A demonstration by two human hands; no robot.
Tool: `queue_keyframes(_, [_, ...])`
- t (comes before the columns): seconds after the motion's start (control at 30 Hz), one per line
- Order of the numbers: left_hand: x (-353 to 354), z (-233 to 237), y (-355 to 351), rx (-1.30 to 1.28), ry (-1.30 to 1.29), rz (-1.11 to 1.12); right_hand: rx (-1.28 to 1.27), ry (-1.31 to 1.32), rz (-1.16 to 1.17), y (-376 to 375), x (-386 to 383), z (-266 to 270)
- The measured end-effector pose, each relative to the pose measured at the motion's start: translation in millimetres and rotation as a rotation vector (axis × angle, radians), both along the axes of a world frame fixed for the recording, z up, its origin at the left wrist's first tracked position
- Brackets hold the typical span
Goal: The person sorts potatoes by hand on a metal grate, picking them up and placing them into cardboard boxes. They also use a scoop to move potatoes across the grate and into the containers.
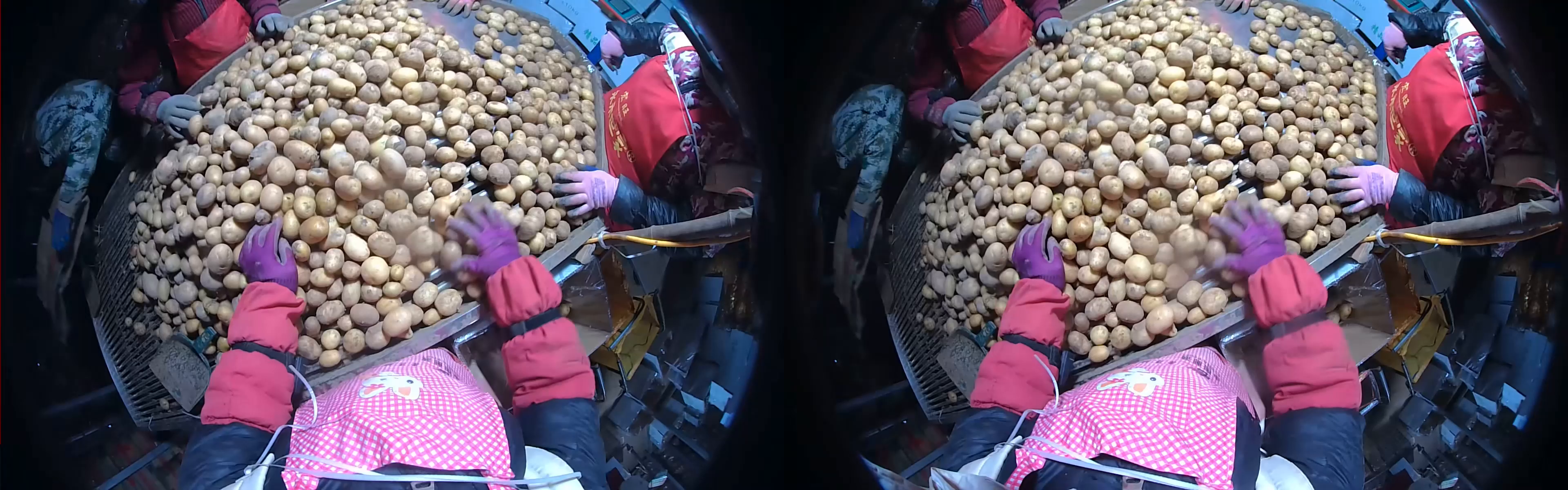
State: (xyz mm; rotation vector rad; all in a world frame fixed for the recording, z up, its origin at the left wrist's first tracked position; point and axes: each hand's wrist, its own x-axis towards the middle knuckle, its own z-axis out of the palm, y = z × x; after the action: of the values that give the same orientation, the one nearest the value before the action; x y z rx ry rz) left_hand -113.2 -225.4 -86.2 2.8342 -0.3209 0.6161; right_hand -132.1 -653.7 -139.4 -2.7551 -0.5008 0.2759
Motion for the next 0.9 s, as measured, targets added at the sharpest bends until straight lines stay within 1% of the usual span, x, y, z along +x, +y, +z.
queue_keyframes(0.07, [0.7,-0.5,0.9,0.003,0.019,0.014,-0.106,0.034,-0.16,-25.3,20.8,8.1])
queue_keyframes(0.13, [0.1,-0.5,-0.3,0.005,0.029,0.025,-0.205,-0.023,-0.455,-58.0,31.5,3.0])
queue_keyframes(0.23, [6.5,4.5,-5.1,-0.007,0.025,0.009,-0.136,-0.601,-0.671,-77.4,4.6,-9.4])
queue_keyframes(0.3, [1.7,8.4,-4.1,-0.01,0.033,0.017,0.093,-0.409,-0.603,-31.3,-12.2,39.1])
queue_keyframes(0.33, [1.0,9.2,-3.9,-0.012,0.032,0.02,0.212,-0.46,-0.509,-16.2,-22.0,25.9])
queue_keyframes(0.37, [1.0,2.1,-1.3,0.025,0.02,0.032,0.214,-0.482,-0.406,-3.8,-33.3,0.7])
queue_keyframes(0.4, [0.9,-0.5,-1.3,0.017,0.024,0.035,0.149,-0.172,-0.345,13.6,-37.3,21.1])
queue_keyframes(0.47, [1.2,0.8,-1.5,0.008,0.027,0.038,0.026,-0.25,-0.383,34.6,-42.1,16.4])
queue_keyframes(0.5, [1.2,3.4,-1.7,0.013,0.035,0.042,0.014,-0.295,-0.429,31.2,-41.0,10.0])
queue_keyframes(0.57, [0.5,7.4,-3.9,0.016,0.053,0.05,-0.019,-0.383,-0.518,9.7,-39.0,-1.4])
queue_keyframes(0.63, [-0.4,0.7,-1.3,0.017,0.045,0.046,0.001,-0.399,-0.641,-26.0,-47.2,-2.5])
queue_keyframes(0.73, [0.7,-2.9,1.0,0.043,0.022,0.052,-0.039,-0.086,-0.585,-13.7,-40.6,50.0])
queue_keyframes(0.77, [0.2,-3.3,0.2,0.055,0.014,0.053,-0.183,0.111,-0.453,16.4,-29.3,79.4])
queue_keyframes(0.8, [0.0,-4.1,-0.5,0.059,0.019,0.055,-0.326,0.302,-0.316,37.7,-21.3,94.3])
queue_keyframes(0.83, [0.1,-4.8,0.3,0.063,0.019,0.057,-0.261,0.036,-0.278,52.6,-31.7,64.3])
queue_keyframes(0.87, [0.2,-4.2,0.8,0.069,0.017,0.06,-0.193,-0.229,-0.236,64.5,-41.7,23.1])
queue_keyframes(0.9, [0.8,3.2,-1.1,0.01,0.041,0.041,-0.244,-0.273,-0.237,69.1,-37.9,3.7])
